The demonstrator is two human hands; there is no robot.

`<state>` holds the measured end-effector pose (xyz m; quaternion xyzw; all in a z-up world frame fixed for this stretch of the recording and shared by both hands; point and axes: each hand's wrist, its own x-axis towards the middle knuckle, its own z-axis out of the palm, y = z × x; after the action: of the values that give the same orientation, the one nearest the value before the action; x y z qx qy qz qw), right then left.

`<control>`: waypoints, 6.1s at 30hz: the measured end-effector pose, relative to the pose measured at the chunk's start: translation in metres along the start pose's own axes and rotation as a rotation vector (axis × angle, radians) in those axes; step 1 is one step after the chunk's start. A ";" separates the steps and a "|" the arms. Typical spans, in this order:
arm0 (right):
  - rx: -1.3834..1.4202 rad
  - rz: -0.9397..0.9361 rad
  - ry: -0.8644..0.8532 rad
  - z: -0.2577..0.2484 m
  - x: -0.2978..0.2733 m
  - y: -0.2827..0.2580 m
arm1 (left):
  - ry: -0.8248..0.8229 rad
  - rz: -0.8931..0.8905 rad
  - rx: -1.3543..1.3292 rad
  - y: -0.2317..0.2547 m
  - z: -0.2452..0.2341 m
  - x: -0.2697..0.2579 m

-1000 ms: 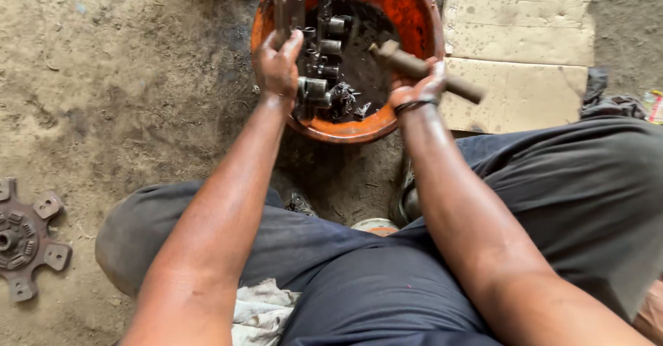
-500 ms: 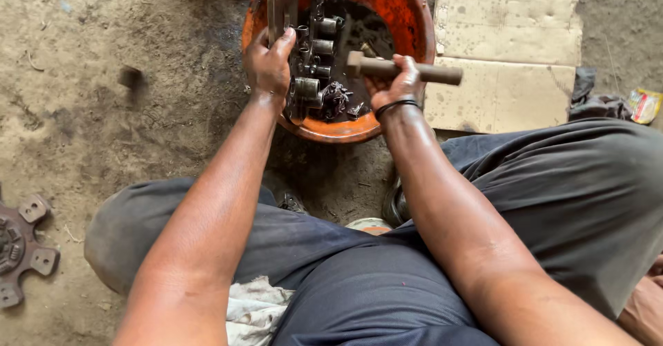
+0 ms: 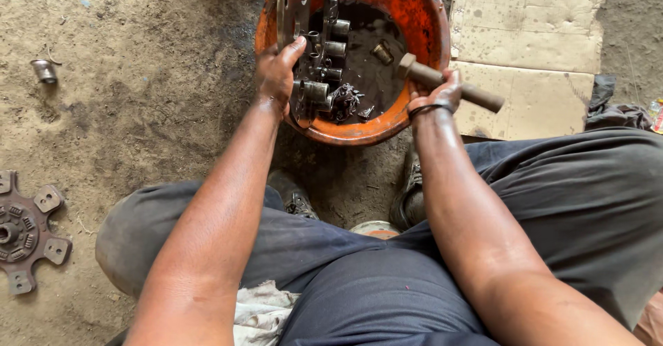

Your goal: The person scrubs a circular metal mechanical part with a wire brush while it is submerged in a basin of dark liquid. They then use a metal rod to tap and dislodge debris from the part's holes and surfaces.

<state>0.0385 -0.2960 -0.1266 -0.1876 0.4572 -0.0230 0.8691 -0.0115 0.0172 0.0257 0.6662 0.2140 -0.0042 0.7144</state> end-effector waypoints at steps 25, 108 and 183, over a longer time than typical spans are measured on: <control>-0.138 0.248 -0.047 -0.005 -0.017 0.114 | -0.105 0.269 -0.272 -0.009 0.011 0.015; 0.296 -0.020 -0.057 -0.002 0.034 0.002 | 0.047 0.209 -0.211 0.000 0.060 -0.015; 0.103 0.298 -0.212 0.021 -0.044 0.168 | 0.165 0.193 -0.133 0.002 0.054 -0.020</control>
<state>0.0075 -0.1239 -0.1397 -0.0745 0.3837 0.1024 0.9147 -0.0130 -0.0397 0.0345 0.6331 0.2067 0.1332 0.7340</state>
